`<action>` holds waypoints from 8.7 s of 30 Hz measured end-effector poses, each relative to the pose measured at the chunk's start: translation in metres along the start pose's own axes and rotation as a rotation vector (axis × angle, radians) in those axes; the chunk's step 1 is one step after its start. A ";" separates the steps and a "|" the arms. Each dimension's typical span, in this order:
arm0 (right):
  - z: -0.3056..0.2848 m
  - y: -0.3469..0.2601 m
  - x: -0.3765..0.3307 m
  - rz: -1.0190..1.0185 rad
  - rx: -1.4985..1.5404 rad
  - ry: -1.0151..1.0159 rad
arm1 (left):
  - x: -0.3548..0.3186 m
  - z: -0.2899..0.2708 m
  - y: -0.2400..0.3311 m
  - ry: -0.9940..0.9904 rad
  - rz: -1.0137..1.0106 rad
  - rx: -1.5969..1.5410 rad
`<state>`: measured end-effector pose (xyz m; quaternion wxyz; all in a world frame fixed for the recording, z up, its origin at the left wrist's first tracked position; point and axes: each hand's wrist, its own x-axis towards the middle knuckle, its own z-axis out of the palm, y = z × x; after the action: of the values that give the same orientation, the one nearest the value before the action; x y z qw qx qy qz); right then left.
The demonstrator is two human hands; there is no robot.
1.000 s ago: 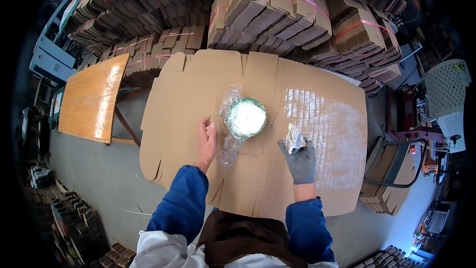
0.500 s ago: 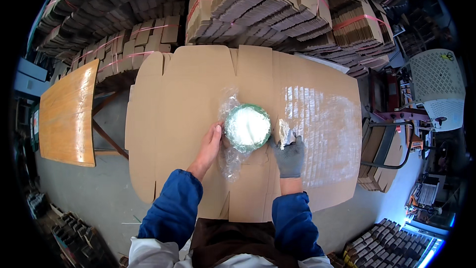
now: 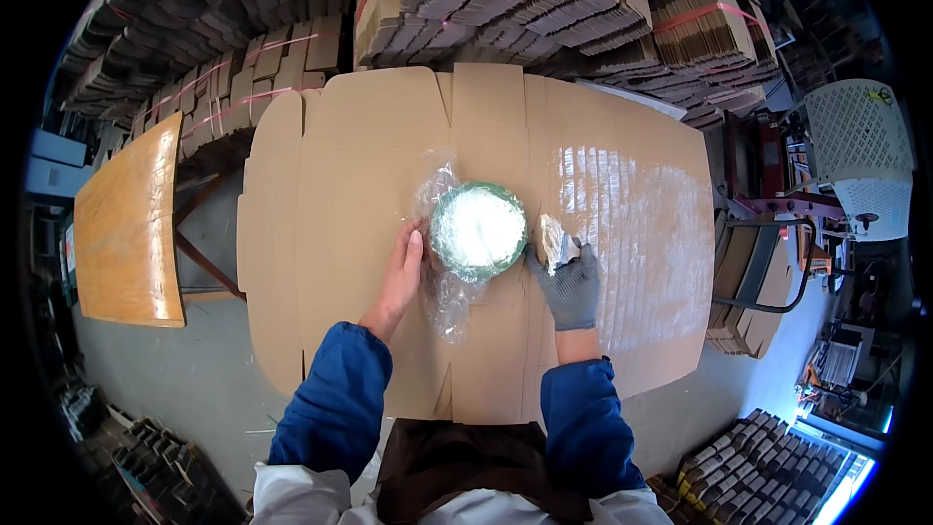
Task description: The person applies a white adhesive substance to a large flat cardboard sheet using a small brush. They repeatedly dip the brush into a container of glue and spread it across the surface in a systematic pattern. The person works in a warehouse environment surrounded by stacks of cardboard.
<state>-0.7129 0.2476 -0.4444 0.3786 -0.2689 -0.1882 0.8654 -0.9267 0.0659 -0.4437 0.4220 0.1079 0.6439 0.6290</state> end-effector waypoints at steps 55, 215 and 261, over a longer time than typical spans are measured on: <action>0.089 -0.075 0.039 -0.058 -2.762 -0.999 | -0.011 0.018 -0.033 0.148 -0.024 0.396; 0.176 0.001 0.006 -0.076 -1.886 -0.592 | -0.097 0.123 -0.039 -0.176 0.633 1.278; 0.057 -0.128 -0.036 -0.278 -1.323 0.011 | -0.088 0.122 -0.037 -0.280 0.594 1.175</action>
<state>-0.6562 0.2952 -0.3199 0.2429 -0.4216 -0.7094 0.5099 -0.7745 0.0876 -0.4230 0.1817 0.5727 0.7613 0.2437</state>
